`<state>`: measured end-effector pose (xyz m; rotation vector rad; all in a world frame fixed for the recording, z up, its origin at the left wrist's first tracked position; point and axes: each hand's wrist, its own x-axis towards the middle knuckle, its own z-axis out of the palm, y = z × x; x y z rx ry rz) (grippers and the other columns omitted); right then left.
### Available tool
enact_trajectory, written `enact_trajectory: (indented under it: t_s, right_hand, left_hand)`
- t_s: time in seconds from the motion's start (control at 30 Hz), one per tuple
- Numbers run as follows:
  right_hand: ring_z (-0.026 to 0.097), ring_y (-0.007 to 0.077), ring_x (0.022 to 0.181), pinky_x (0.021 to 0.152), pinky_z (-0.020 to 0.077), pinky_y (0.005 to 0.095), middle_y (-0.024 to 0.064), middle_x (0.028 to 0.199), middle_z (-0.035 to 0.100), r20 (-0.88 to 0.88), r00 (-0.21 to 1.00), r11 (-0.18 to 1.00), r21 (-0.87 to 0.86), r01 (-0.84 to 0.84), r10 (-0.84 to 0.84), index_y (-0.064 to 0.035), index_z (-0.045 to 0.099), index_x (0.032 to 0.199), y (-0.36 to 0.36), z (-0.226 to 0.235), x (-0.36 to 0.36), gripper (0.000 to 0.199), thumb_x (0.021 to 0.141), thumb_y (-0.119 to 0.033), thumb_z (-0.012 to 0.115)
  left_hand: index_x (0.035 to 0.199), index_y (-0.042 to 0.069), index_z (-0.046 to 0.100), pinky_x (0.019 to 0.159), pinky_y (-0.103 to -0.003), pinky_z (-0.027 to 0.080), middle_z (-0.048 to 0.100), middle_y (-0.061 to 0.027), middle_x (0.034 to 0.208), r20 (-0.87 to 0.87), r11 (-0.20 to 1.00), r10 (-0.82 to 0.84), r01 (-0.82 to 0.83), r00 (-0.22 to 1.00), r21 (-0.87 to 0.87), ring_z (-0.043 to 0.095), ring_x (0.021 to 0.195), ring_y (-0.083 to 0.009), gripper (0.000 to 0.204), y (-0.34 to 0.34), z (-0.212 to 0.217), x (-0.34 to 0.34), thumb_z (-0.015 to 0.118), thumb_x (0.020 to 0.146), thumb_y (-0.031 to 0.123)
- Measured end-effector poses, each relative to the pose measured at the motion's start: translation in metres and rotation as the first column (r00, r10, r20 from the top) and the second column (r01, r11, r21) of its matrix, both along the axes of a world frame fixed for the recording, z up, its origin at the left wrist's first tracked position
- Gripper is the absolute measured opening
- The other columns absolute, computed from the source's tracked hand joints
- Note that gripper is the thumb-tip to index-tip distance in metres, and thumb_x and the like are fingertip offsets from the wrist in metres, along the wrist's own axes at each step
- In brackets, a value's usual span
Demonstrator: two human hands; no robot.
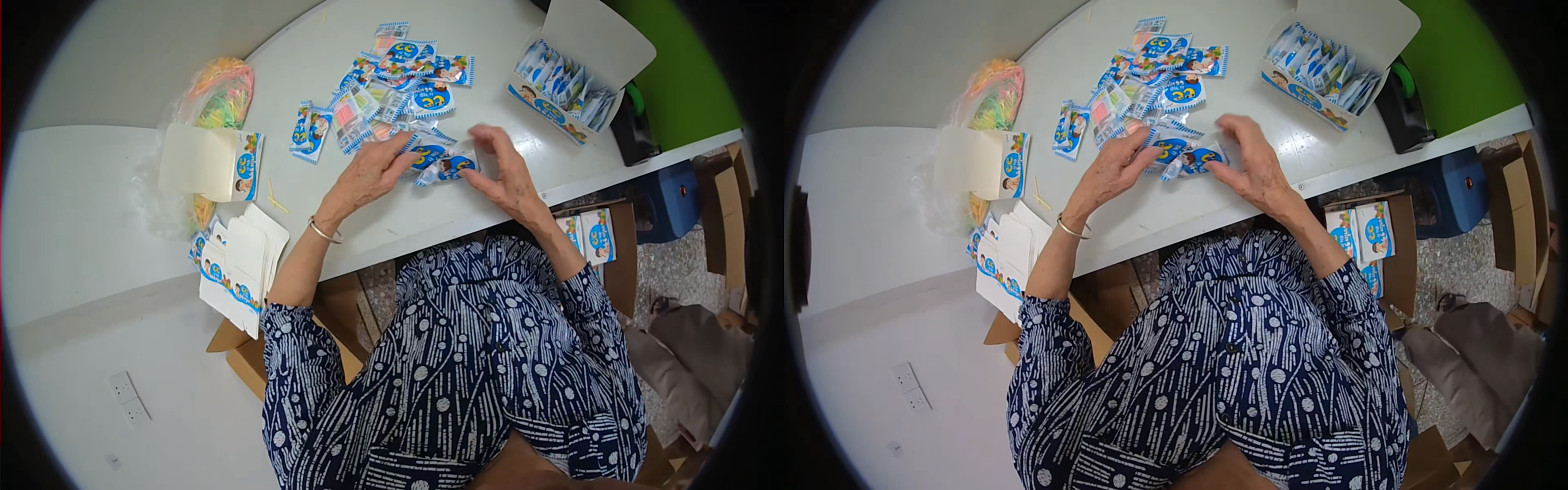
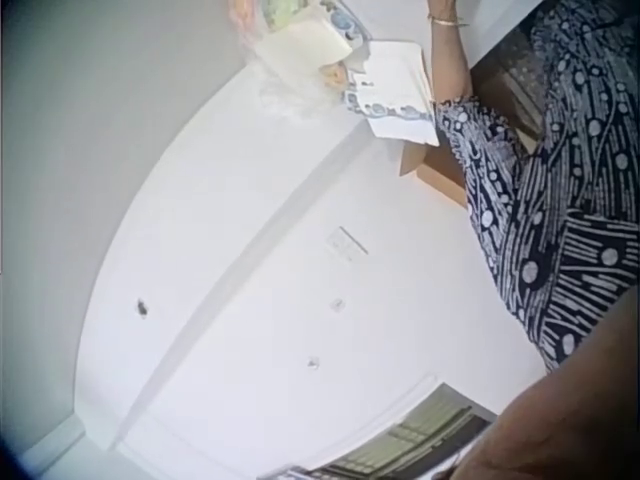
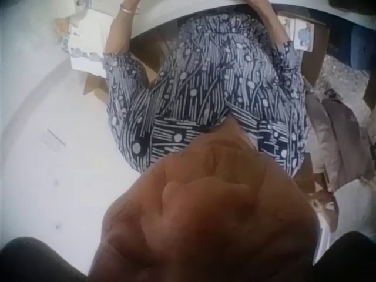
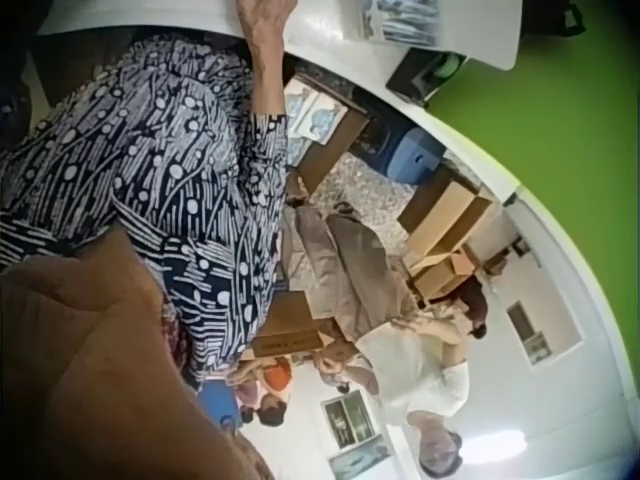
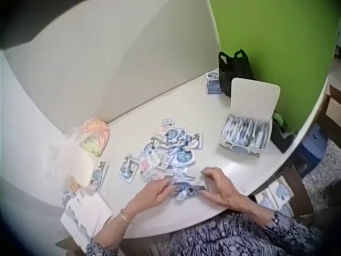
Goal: Sorting small blue and yellow packets and packing them into cardboard boxes.
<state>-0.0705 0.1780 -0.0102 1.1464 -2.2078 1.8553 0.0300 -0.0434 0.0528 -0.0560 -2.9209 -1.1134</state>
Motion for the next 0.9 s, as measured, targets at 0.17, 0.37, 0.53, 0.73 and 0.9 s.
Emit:
enact_trajectory:
  t_s: [0.17,0.37,0.53,0.73,0.9]
  right_hand:
    - [0.056,0.0165,0.09,0.085,0.0435,0.0285,0.0056,0.096,0.06,0.286,0.92,0.929,0.177,-0.326,0.268,-0.0013,0.056,0.102,0.008,0.001,-0.01,0.027,0.08,-0.009,0.069]
    - [0.051,0.0134,0.085,0.081,0.0412,0.0257,0.0027,0.089,0.055,0.347,0.863,0.875,0.184,-0.447,0.368,-0.0007,0.055,0.093,0.02,0.013,-0.029,0.016,0.079,-0.003,0.062]
    - [0.052,0.0138,0.085,0.079,0.0409,0.0257,0.0027,0.09,0.056,0.358,0.832,0.847,0.167,-0.504,0.424,-0.0005,0.058,0.095,0.017,0.013,-0.029,0.016,0.08,-0.004,0.061]
    - [0.054,0.0149,0.087,0.078,0.0419,0.0256,0.0041,0.093,0.057,0.305,0.874,0.888,0.148,-0.436,0.378,-0.0012,0.06,0.101,0.018,0.007,-0.026,0.021,0.08,-0.004,0.063]
    - [0.054,0.0149,0.087,0.077,0.0426,0.0258,0.0039,0.095,0.057,0.279,0.906,0.921,0.137,-0.365,0.318,-0.0019,0.06,0.103,0.015,0.001,-0.024,0.024,0.08,-0.004,0.065]
  left_hand:
    - [0.118,0.001,0.058,0.072,-0.035,0.048,0.066,-0.019,0.096,0.062,0.997,0.01,-0.015,0.998,0.073,0.064,0.082,-0.0314,0.032,-0.003,-0.013,0.012,0.063,0.092,0.018]
    - [0.132,0.005,0.051,0.086,-0.033,0.05,0.064,-0.0172,0.118,0.004,0.993,-0.043,0.042,0.999,0.112,0.065,0.097,-0.0272,0.042,-0.015,-0.022,0.012,0.061,0.092,0.012]
    - [0.132,0.005,0.052,0.084,-0.031,0.049,0.065,-0.0151,0.115,0.11,0.998,-0.003,-0.005,0.994,0.069,0.064,0.095,-0.0248,0.038,-0.011,-0.009,-0.003,0.055,0.096,0.016]
    - [0.13,0.002,0.053,0.091,-0.035,0.046,0.064,-0.0166,0.11,0.221,0.981,-0.18,0.157,0.959,0.115,0.059,0.105,-0.028,0.044,-0.003,0.01,-0.014,0.046,0.1,0.033]
    - [0.131,0.0,0.05,0.09,-0.039,0.048,0.063,-0.0227,0.113,0.146,0.996,-0.043,0.032,0.988,0.081,0.062,0.103,-0.0337,0.065,0.026,0.012,-0.013,0.067,0.085,0.042]
